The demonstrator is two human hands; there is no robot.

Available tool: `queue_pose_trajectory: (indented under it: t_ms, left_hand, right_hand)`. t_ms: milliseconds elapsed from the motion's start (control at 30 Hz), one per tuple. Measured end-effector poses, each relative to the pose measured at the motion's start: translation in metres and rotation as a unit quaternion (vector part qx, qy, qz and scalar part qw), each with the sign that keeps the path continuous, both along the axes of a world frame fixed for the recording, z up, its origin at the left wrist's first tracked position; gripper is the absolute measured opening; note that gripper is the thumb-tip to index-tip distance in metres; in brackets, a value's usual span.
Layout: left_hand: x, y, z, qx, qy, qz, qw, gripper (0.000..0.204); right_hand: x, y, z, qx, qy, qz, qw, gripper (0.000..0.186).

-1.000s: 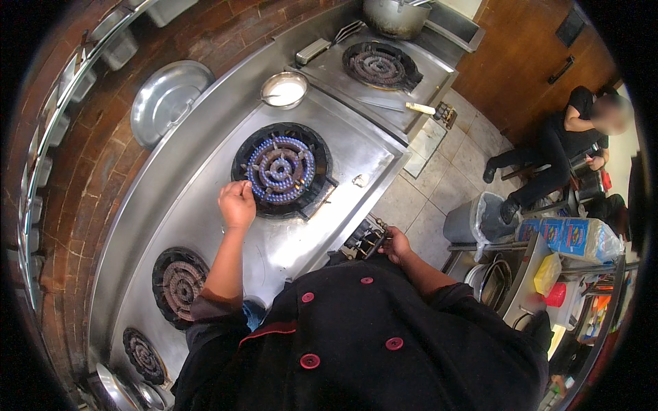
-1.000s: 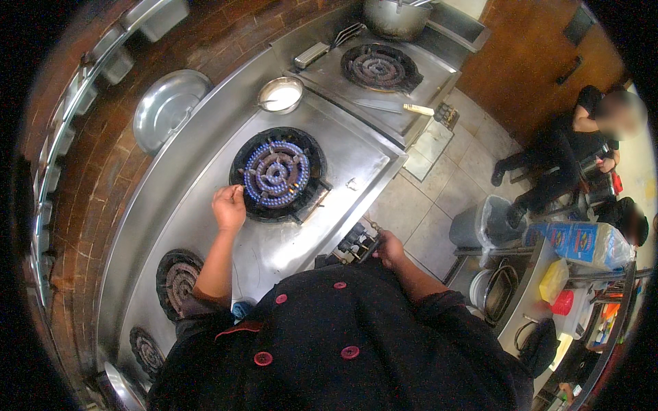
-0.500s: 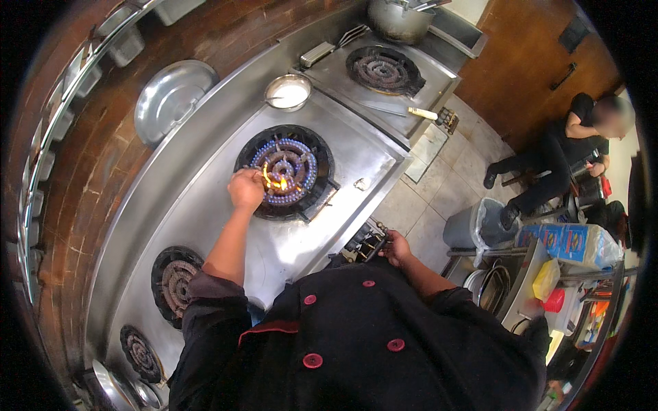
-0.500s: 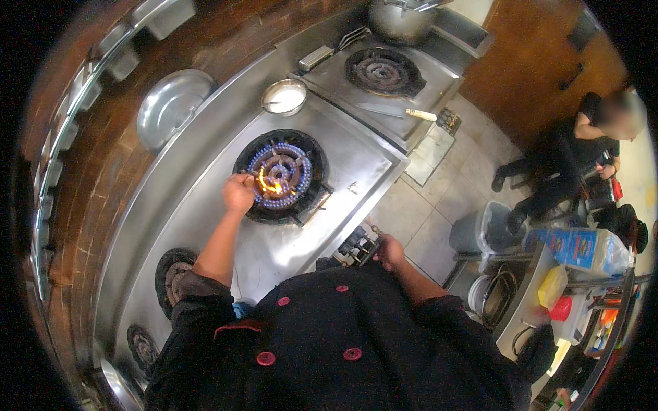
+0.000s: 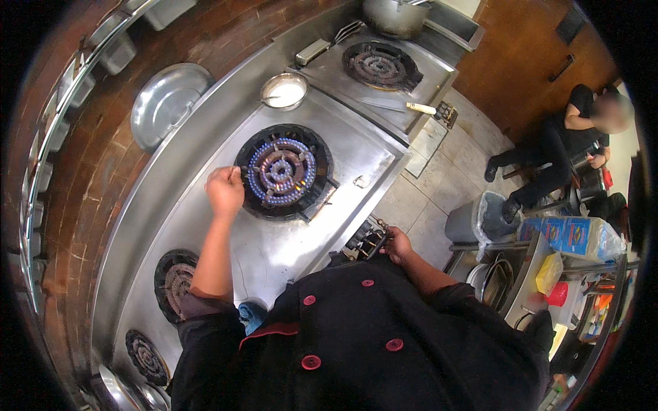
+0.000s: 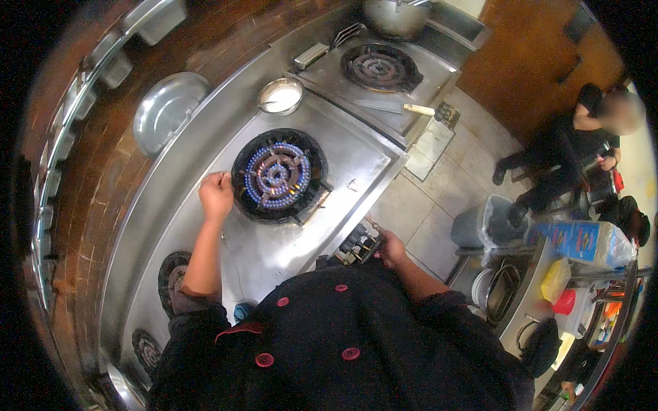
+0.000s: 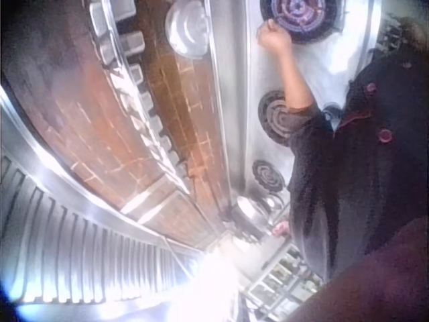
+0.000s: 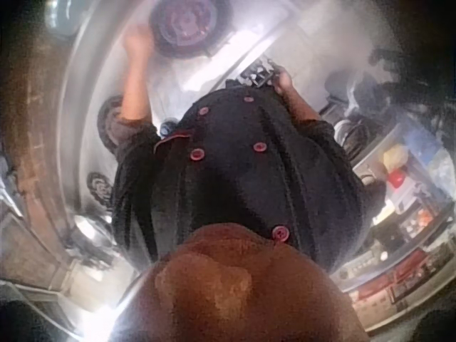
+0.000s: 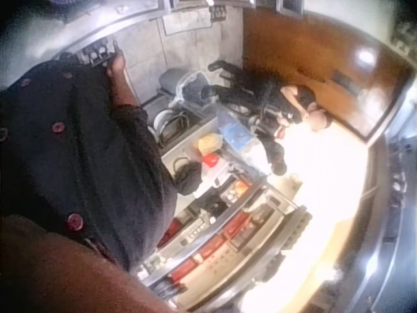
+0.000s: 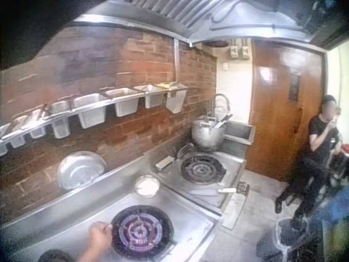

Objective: The person lights a gas burner and then sits on the floor to work on the stove's internal gas valves. They use a small white object to wipe or clean the brass valve components and copper pipes underneath the stove.

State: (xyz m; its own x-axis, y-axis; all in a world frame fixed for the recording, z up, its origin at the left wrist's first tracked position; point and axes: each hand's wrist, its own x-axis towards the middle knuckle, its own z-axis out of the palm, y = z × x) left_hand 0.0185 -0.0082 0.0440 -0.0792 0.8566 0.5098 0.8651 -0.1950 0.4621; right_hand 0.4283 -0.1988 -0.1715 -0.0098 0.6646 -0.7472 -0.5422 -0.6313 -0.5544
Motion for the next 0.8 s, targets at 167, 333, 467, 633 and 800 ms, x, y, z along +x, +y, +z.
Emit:
queue_pose_trajectory:
  t_ms: [167,333,467,633,800]
  left_hand:
    - [-0.003,-0.022,-0.040,-0.014,-0.008,0.017,1.000,0.013]
    - [-0.004,-0.024,-0.053,-0.010,-0.004,0.027,1.000,0.012]
    - [-0.001,-0.021,-0.054,0.004,-0.009,0.021,1.000,0.011]
    - [0.004,-0.019,-0.055,0.011,0.003,0.017,1.000,0.011]
    - [0.004,-0.018,-0.054,-0.010,0.007,0.020,1.000,0.011]
  right_hand:
    - [-0.002,-0.001,0.010,0.005,-0.003,0.010,1.000,0.037]
    - [0.002,-0.002,0.002,-0.012,-0.012,0.005,1.000,0.038]
    - [0.004,-0.002,-0.002,-0.001,0.013,-0.002,1.000,0.041]
    - [-0.001,-0.002,0.010,-0.018,-0.027,-0.003,0.999,0.041]
    - [-0.004,-0.002,0.017,-0.012,-0.030,-0.004,0.999,0.041]
